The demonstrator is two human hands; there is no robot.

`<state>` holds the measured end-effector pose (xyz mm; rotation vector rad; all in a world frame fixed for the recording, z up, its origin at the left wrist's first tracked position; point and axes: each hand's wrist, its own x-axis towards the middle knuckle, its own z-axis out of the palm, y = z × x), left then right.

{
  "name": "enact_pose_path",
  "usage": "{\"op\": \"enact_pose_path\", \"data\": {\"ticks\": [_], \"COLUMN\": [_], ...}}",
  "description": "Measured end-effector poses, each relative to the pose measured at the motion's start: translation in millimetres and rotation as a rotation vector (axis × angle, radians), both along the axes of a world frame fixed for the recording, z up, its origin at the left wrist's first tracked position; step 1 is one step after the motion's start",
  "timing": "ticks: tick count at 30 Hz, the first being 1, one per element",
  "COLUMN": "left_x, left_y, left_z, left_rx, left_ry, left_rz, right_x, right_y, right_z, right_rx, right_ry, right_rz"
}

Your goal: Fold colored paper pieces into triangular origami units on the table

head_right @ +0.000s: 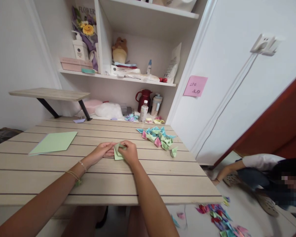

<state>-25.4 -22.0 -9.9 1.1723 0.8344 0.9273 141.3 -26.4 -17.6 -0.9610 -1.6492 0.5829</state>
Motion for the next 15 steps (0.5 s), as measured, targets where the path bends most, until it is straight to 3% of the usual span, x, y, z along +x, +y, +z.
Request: {"op": "enact_pose_path", "data": {"ticks": [4,8,12,15], "left_x": [2.2,3.7,3.6,1.2], "left_y": [-5.5,-8.1,-7.0,-4.3], "left_z": [5.1,6.6,6.0,6.2], "left_rx": [-0.012,-0.010,-0.001,0.022], "left_ry": [-0.024,-0.007,0.032,0.066], "left_rz": [-0.014,-0.018,0.025,0.109], "right_x": [-1.5,-0.6,0.4,2.5], "right_y": [-8.4,-11.1,-6.9,-4.2], "right_z": [5.4,8.4,6.4,6.8], "right_rx": [0.059,0.109,0.111,-0.019], "right_ry": [-0.155,-0.251,-0.182,-0.032], "right_rz": [-0.097,-0.058,0.027,0.113]}}
